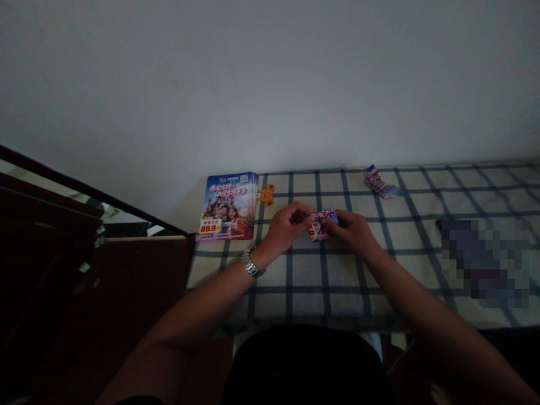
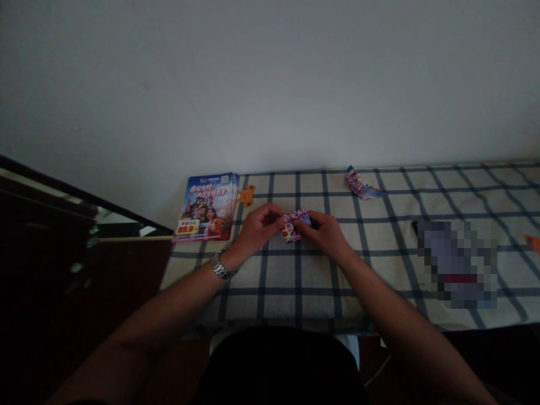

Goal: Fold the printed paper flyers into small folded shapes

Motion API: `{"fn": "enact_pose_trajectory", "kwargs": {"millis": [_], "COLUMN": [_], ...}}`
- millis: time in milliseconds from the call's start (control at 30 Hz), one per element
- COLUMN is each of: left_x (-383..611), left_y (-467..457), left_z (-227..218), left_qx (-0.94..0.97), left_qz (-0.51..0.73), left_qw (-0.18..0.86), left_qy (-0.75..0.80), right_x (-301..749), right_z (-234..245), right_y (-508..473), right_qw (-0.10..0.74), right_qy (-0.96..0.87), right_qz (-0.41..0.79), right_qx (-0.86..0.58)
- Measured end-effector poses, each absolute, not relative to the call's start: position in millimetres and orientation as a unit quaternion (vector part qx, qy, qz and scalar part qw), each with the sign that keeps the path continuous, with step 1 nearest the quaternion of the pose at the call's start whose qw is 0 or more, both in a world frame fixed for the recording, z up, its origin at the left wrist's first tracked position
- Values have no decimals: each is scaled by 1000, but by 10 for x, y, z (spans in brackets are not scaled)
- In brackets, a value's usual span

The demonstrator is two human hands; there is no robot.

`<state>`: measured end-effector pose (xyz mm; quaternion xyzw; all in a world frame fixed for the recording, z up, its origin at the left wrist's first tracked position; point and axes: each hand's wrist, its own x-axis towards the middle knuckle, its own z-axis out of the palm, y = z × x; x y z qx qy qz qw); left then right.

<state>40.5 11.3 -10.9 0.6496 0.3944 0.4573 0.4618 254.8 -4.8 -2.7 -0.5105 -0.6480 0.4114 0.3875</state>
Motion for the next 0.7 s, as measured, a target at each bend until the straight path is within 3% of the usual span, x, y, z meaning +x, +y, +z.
{"fn": "enact_pose_trajectory", "kwargs": {"millis": [367, 700], "left_x": [326, 351], "left_y": [183, 166], "left_z": [-130, -149], "left_qx": [698, 663], "left_qz": [382, 404], "left_qw": [475, 501], "left_qy": [375, 383], "right_x": [2590, 2587], "right_z": [-57, -74], "right_y": [-24, -27], "right_qw": [347, 331], "right_qy": [-676, -665], "right_qz": [379, 401], "right_qx": [-528, -536]}}
